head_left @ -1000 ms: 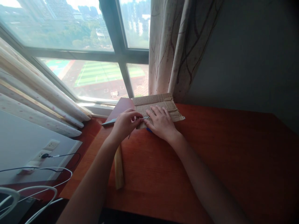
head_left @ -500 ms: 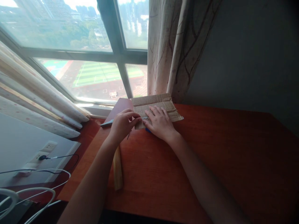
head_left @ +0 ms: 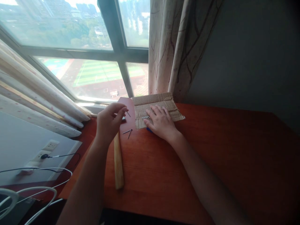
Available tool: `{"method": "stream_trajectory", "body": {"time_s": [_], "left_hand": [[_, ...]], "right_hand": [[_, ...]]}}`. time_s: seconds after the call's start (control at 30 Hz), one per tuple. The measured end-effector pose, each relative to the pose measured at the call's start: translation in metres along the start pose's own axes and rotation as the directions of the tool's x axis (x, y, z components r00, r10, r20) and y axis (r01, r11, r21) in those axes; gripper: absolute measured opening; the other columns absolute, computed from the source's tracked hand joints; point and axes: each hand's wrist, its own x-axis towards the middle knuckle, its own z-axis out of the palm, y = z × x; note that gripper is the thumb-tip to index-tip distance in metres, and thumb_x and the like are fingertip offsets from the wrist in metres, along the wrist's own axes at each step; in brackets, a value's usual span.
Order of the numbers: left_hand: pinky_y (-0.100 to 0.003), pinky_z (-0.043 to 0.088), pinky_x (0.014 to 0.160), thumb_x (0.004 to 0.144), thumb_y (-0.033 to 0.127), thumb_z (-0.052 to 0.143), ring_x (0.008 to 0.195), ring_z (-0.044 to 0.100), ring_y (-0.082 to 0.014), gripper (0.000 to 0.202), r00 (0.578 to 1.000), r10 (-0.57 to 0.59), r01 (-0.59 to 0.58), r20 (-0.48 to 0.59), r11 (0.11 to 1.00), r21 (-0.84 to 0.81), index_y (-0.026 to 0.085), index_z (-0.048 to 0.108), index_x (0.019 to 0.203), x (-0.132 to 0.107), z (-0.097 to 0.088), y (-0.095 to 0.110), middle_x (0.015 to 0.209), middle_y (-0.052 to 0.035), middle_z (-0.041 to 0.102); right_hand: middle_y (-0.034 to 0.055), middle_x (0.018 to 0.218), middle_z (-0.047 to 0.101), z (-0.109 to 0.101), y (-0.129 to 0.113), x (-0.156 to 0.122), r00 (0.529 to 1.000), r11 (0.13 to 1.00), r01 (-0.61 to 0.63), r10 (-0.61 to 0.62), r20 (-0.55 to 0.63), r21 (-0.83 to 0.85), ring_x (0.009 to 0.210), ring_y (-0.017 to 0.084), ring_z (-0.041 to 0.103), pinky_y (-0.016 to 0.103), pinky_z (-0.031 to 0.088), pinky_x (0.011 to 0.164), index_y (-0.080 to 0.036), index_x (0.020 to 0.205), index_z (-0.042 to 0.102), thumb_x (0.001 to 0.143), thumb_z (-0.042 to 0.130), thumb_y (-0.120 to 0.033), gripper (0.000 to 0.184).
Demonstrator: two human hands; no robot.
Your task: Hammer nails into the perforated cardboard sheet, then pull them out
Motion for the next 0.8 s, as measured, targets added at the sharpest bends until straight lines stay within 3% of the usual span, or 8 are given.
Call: {"method": "stream_trajectory", "body": {"time_s": [0.13,0.27,0.5,0.8], "left_hand": [[-0.026,0.048,0.063,0.085,0.04,0.063,0.067,0.064,-0.0153,0.022,0.989,-0.068,0.042,0.128,0.98,0.196,0.02,0.072,0.088,-0.015,-0.008,-0.03,0.078,-0.0008,0.073],[-0.028,0.046,0.066,0.086,0.042,0.062,0.072,0.067,-0.018,0.022,0.96,-0.106,-0.004,0.258,0.92,0.392,0.024,0.073,0.091,-0.028,-0.006,-0.055,0.084,-0.0009,0.076],[-0.029,0.04,0.061,0.088,0.041,0.056,0.077,0.068,-0.0222,0.023,0.933,-0.142,-0.06,0.331,0.845,0.532,0.025,0.072,0.088,-0.032,0.004,-0.052,0.087,-0.0032,0.076],[-0.03,0.041,0.062,0.089,0.043,0.055,0.08,0.069,-0.0233,0.027,0.939,-0.169,-0.03,0.298,0.825,0.564,0.025,0.074,0.095,-0.032,0.004,-0.056,0.09,-0.0044,0.077]], "right_hand": [[0.0135,0.153,0.047,-0.001,0.0,0.0,1.0,1.0,0.003,-0.003,-0.006,0.003,0.143,0.032,0.037,0.052,0.022,0.12,-0.018,0.141,0.056,0.1,0.041,-0.051,0.054],[0.0134,0.153,0.047,0.0,0.0,0.0,1.0,1.0,0.002,-0.002,-0.012,0.002,0.143,0.032,0.036,0.051,0.021,0.12,-0.019,0.141,0.056,0.1,0.041,-0.051,0.054],[0.0135,0.153,0.047,-0.001,0.0,0.0,1.0,1.0,-0.001,0.002,-0.009,0.007,0.143,0.032,0.036,0.051,0.022,0.12,-0.018,0.14,0.057,0.1,0.041,-0.05,0.053],[0.0138,0.154,0.046,-0.002,-0.001,-0.001,1.0,1.0,-0.006,0.006,-0.004,0.022,0.144,0.032,0.036,0.051,0.021,0.12,-0.017,0.141,0.056,0.1,0.042,-0.05,0.054]]}}
